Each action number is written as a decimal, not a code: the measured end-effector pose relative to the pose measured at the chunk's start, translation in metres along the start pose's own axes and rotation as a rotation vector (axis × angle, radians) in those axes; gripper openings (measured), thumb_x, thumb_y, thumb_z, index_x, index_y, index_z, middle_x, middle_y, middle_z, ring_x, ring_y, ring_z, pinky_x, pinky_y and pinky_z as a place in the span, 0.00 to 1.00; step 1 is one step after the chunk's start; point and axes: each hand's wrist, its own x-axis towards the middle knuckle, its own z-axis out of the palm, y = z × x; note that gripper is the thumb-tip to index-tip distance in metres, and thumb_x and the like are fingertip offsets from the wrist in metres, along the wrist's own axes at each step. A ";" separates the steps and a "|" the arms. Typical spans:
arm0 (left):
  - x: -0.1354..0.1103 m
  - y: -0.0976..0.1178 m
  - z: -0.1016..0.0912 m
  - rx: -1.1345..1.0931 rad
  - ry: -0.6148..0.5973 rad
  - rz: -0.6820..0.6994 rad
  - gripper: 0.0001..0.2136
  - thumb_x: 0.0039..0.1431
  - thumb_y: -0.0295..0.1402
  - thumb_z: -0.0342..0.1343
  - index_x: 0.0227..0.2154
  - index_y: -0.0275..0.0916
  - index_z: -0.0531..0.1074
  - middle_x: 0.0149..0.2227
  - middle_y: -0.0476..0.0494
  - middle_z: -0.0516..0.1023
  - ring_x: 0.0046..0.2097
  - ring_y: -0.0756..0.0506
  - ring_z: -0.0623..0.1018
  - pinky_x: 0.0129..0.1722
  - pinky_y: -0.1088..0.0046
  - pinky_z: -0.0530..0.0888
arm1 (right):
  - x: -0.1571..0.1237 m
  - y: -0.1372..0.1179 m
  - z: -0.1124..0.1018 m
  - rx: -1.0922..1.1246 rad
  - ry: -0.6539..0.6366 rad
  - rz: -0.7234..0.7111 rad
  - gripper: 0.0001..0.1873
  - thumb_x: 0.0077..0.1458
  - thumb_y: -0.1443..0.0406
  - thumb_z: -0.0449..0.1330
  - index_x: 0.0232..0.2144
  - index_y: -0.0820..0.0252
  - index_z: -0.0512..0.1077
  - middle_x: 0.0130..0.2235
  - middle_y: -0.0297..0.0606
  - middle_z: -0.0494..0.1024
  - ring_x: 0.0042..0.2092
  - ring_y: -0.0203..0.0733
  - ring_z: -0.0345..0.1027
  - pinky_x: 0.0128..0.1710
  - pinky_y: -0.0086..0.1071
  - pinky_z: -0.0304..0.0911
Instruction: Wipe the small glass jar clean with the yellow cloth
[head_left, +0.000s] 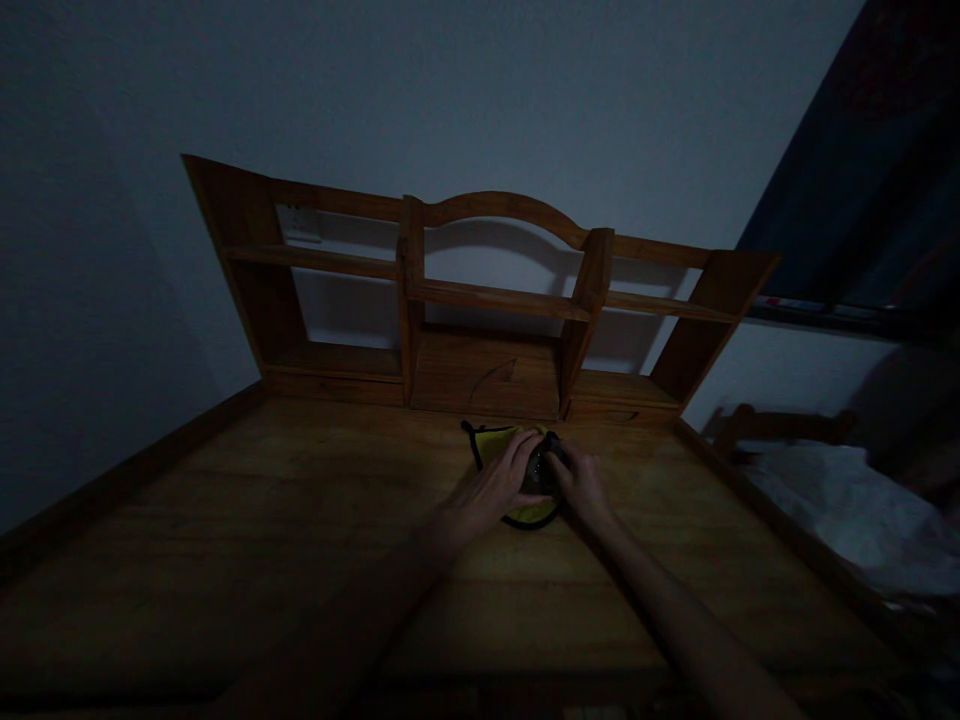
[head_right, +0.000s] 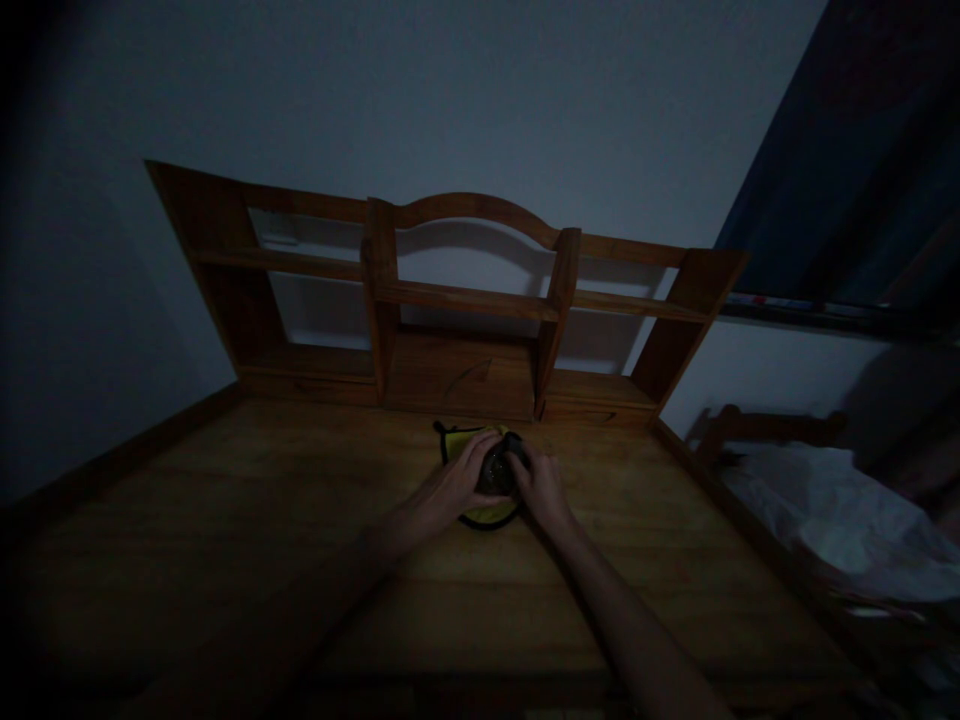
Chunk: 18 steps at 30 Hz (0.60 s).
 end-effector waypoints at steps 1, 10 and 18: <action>-0.001 -0.001 0.001 0.004 0.005 0.000 0.43 0.48 0.38 0.66 0.63 0.44 0.46 0.62 0.36 0.59 0.63 0.39 0.64 0.59 0.58 0.69 | 0.000 0.000 0.000 0.006 0.000 0.000 0.16 0.59 0.59 0.53 0.41 0.61 0.76 0.35 0.43 0.81 0.35 0.51 0.75 0.34 0.35 0.66; -0.001 0.000 0.002 0.045 0.037 0.000 0.43 0.47 0.40 0.67 0.62 0.42 0.47 0.60 0.33 0.62 0.62 0.37 0.65 0.59 0.56 0.69 | 0.001 0.005 0.005 0.084 0.020 0.019 0.17 0.58 0.58 0.54 0.44 0.57 0.76 0.40 0.42 0.81 0.40 0.53 0.75 0.38 0.39 0.67; 0.000 0.003 0.003 0.107 0.113 -0.022 0.44 0.44 0.42 0.68 0.60 0.39 0.49 0.57 0.32 0.64 0.58 0.36 0.69 0.54 0.57 0.73 | 0.003 -0.004 0.004 0.114 0.050 0.057 0.17 0.57 0.56 0.57 0.43 0.59 0.75 0.39 0.41 0.80 0.38 0.49 0.74 0.39 0.37 0.67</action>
